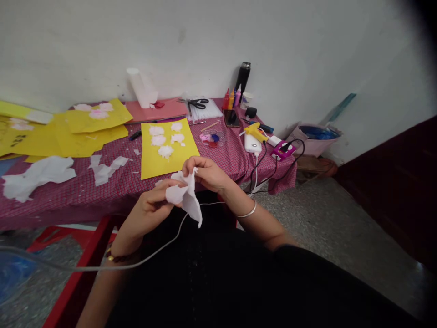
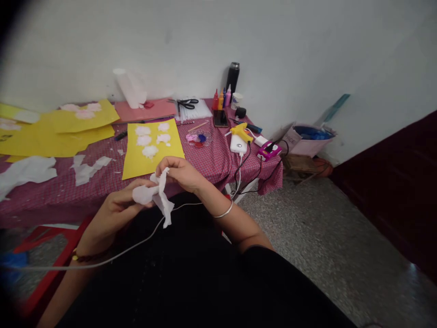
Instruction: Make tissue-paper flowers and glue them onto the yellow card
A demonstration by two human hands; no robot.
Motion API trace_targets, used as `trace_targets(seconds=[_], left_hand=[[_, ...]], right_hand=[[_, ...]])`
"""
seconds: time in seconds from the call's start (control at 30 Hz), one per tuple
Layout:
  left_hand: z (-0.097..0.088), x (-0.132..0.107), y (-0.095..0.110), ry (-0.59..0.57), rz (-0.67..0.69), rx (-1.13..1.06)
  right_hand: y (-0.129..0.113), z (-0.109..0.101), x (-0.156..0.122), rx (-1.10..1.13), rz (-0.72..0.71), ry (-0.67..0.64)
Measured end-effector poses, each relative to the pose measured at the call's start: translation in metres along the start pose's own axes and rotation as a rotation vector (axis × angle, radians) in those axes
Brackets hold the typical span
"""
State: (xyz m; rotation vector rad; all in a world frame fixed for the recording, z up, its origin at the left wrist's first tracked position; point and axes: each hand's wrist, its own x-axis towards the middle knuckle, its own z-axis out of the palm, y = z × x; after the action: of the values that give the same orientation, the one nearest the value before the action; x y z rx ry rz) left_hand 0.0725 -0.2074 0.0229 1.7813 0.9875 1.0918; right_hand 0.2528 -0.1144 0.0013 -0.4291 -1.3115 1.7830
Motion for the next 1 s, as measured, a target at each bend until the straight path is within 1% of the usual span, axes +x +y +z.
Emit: trace_targets(seconds=[0.07,0.17,0.23,0.3,0.4,0.47,0.53,0.6,0.63,0.73,0.8,0.87,0.93,1.0], left_hand=[[-0.005,-0.001,-0.005,0.042,-0.038,-0.039],[-0.011,-0.003,-0.008,0.165,-0.069,-0.116],[-0.012,-0.002,-0.006,0.213,-0.071,-0.029],[-0.01,0.001,0.0,0.195,-0.01,0.197],[-0.002,0.01,0.008,0.135,0.179,0.542],[0.004,0.016,0.01,0.111,0.282,0.637],[0.009,0.02,0.01,0.098,0.333,0.63],[0.012,0.021,0.009,0.089,0.332,0.551],[0.013,0.021,0.01,0.083,0.304,0.488],[0.014,0.017,0.012,0.066,0.13,0.247],[0.016,0.014,0.014,0.073,-0.021,0.088],[0.017,0.012,0.015,0.085,-0.144,-0.075],[0.019,0.011,0.015,0.091,-0.216,-0.246],[0.019,0.011,0.012,0.08,-0.239,-0.409]], right_hand=[[0.0,-0.001,0.001,-0.069,-0.08,-0.02],[0.0,-0.001,0.002,-0.156,-0.157,-0.051],[0.0,-0.001,0.002,-0.187,-0.16,-0.056],[-0.001,0.0,0.001,-0.217,-0.147,-0.053],[-0.001,0.001,0.0,-0.252,-0.139,-0.062],[-0.002,0.001,-0.001,-0.274,-0.147,-0.073],[-0.002,0.002,-0.002,-0.292,-0.161,-0.081],[-0.002,0.002,-0.001,-0.283,-0.172,-0.082],[-0.002,0.002,-0.001,-0.267,-0.177,-0.081],[-0.001,0.001,-0.001,-0.22,-0.171,-0.074],[0.0,0.001,-0.001,-0.201,-0.121,-0.081],[0.0,0.001,-0.003,-0.201,-0.037,-0.095],[-0.002,0.001,-0.005,-0.228,0.043,-0.107],[-0.005,0.003,-0.007,-0.261,0.091,-0.106]])
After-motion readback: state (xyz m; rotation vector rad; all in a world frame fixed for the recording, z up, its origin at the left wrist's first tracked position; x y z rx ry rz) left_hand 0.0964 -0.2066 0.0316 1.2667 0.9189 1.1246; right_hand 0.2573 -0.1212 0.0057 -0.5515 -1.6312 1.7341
